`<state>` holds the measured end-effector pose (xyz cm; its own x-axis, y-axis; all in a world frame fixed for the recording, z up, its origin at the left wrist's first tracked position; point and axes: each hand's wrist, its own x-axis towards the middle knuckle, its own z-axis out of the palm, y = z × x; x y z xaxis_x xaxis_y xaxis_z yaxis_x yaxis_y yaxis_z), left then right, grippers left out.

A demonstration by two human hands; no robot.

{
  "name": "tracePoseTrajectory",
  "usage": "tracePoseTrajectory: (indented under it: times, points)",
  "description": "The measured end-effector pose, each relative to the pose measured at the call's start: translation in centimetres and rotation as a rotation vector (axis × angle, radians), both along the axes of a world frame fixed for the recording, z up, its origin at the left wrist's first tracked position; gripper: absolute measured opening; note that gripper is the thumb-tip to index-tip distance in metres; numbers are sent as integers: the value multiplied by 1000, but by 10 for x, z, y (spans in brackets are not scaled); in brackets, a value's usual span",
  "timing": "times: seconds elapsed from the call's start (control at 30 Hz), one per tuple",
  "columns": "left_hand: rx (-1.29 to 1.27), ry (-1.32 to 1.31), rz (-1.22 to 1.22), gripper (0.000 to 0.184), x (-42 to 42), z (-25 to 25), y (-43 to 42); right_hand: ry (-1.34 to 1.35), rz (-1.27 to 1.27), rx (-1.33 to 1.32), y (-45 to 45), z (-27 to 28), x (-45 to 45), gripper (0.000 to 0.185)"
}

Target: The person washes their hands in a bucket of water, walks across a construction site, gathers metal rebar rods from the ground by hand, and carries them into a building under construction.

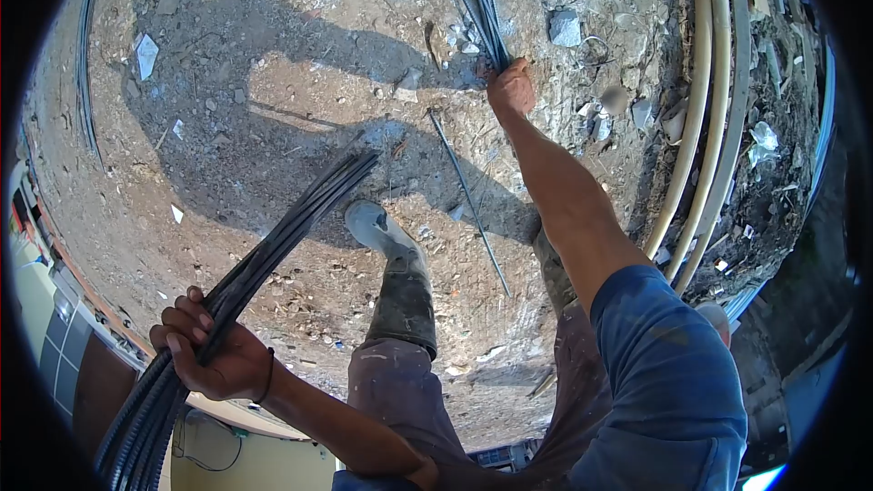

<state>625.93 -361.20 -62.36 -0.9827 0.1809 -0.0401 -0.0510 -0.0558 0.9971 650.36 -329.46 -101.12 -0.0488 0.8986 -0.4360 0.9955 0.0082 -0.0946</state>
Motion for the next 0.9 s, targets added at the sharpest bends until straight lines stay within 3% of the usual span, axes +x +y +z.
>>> tracePoseTrajectory:
  times: [0.17, 0.3, 0.5, 0.6, 0.7, 0.8, 0.9]
  points:
    - [13, -10, 17, 21, -1, 0, -3, -127, -94, 105, -12, 15, -28, 72]
    - [45, -9, 7, 20, -3, -2, -6, -141, -209, 208, -17, -4, -39, 73]
    - [31, -6, 8, 21, -4, -2, -6, -102, -110, -50, -1, 12, -37, 43]
    - [28, -14, -13, 20, -4, -2, -9, 48, -159, -189, 1, 29, -21, 31]
    - [29, -6, -10, 19, -6, -3, -12, 854, -346, -513, -6, 17, 13, 24]
    - [29, 3, -7, 18, -5, -3, -14, 1051, -397, -676, -15, 57, 4, 29]
    - [14, -12, -8, 18, -7, -4, -14, 895, -431, -682, -17, 69, -5, 26]
